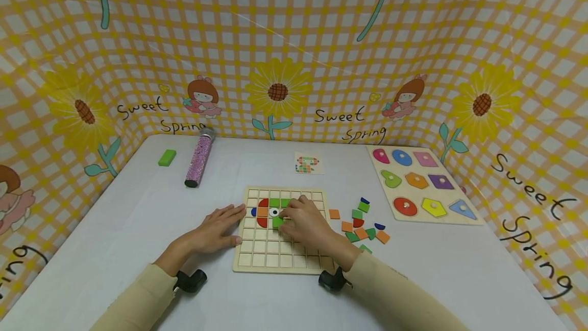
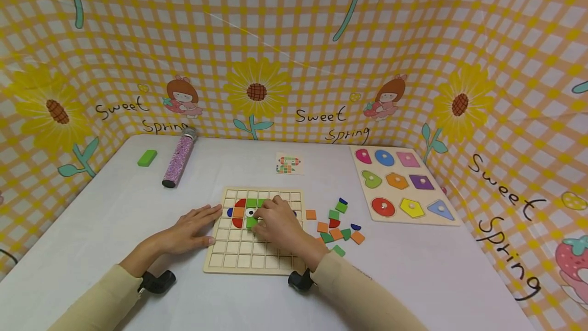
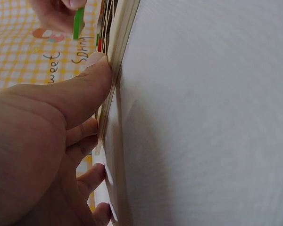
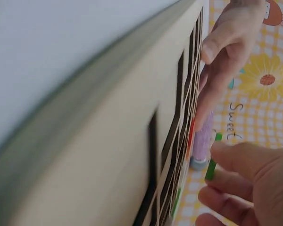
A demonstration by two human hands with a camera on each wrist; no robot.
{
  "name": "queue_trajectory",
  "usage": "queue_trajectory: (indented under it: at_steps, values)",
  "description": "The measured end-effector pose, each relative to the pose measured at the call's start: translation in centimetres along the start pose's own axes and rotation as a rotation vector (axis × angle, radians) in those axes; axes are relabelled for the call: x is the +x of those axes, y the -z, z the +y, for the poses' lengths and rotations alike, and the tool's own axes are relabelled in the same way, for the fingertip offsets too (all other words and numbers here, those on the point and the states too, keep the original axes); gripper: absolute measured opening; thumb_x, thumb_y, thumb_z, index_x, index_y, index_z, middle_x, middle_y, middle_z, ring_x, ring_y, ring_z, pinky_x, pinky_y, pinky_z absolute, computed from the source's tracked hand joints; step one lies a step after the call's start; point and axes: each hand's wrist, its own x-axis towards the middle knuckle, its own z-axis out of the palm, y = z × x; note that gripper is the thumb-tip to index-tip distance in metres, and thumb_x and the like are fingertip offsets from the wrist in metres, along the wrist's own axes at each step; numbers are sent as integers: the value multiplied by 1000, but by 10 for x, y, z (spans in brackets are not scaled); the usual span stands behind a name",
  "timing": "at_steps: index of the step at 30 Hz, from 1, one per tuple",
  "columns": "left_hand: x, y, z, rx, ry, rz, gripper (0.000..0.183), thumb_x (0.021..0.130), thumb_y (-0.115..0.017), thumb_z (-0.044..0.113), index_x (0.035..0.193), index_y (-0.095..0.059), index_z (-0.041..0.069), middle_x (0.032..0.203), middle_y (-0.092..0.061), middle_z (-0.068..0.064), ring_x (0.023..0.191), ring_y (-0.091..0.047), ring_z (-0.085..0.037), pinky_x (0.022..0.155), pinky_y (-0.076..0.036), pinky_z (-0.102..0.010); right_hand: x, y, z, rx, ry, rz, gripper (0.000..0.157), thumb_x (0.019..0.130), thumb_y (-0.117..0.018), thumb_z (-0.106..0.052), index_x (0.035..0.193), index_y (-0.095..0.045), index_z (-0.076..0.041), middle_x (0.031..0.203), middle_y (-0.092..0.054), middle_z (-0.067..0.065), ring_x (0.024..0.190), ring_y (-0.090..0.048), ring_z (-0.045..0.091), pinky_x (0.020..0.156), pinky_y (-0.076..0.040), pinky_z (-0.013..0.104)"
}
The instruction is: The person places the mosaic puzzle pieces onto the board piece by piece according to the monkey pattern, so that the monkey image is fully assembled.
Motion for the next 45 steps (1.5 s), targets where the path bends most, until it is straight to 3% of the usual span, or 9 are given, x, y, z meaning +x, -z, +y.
queue_trajectory:
  at_steps: [17, 31, 39, 45]
  values:
    - [1, -1, -1, 11, 5, 2, 71, 91, -60, 32, 148, -28, 5, 157, -23, -12, 144, -15, -41, 110, -14, -66, 10, -15, 1, -98, -3, -52, 25, 79, -75, -33, 97, -75, -15, 94, -68, -1, 80, -47, 13, 71, -38, 26]
    - [0, -2, -2, 13, -6, 12, 70, 91, -60, 33, 148, -29, 5, 157, -24, -13, 144, -16, -41, 109, -15, -68, 9, -16, 3, -126, 51, -15, 28, 78, -75, -38, 96, -75, -16, 92, -68, -2, 79, -48, 14, 72, -40, 27]
    - [0, -3, -2, 4, -12, 11, 71, 91, -60, 33, 148, -28, 4, 157, -23, -13, 144, -16, -42, 108, -16, -68, 5, -10, 1, -61, 10, -16, 29, 77, -76, -35, 97, -75, -14, 93, -68, -1, 80, -47, 13, 71, -38, 27]
    - [0, -2, -2, 2, -12, 15, 71, 91, -61, 32, 148, -28, 5, 157, -23, -13, 144, -16, -41, 109, -15, -67, -7, 4, 11, 4, -38, 39, 27, 77, -77, -30, 98, -74, -13, 92, -66, -1, 78, -43, 13, 69, -35, 26]
